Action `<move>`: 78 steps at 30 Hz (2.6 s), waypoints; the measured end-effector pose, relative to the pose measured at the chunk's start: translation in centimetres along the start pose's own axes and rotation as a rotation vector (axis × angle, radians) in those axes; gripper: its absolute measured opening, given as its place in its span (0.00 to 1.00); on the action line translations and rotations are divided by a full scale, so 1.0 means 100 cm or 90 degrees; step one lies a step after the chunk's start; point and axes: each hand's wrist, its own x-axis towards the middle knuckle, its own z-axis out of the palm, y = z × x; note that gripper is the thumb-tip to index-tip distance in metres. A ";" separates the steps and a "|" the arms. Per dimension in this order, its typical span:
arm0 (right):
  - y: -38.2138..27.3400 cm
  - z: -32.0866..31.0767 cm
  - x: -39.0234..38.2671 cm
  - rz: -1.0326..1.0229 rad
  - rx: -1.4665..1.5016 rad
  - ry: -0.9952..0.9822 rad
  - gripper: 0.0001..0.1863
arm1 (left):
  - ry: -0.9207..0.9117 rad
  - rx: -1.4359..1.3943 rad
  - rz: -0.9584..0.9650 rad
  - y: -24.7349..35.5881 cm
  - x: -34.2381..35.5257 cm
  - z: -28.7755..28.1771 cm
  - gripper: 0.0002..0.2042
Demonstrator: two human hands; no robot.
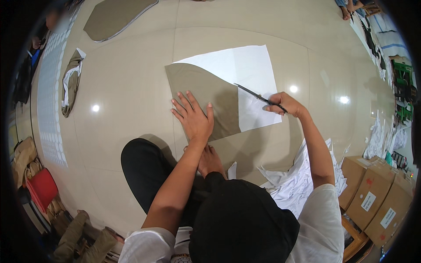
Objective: The person sits on the floor and uses scissors to cut a piece of beige fabric that is laid over a white paper template. They carefully follow the template's outline to cut the fabric into a specific shape.
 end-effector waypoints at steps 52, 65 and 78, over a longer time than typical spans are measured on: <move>-0.020 -0.008 0.016 0.022 -0.015 -0.068 0.24 | -0.001 0.016 0.015 0.000 0.002 -0.005 0.45; -0.036 0.001 0.025 0.010 -0.023 -0.065 0.26 | 0.011 0.016 0.018 -0.001 0.002 -0.005 0.44; -0.036 0.005 0.025 0.006 -0.009 -0.068 0.24 | 0.001 0.013 0.014 -0.001 0.003 -0.005 0.44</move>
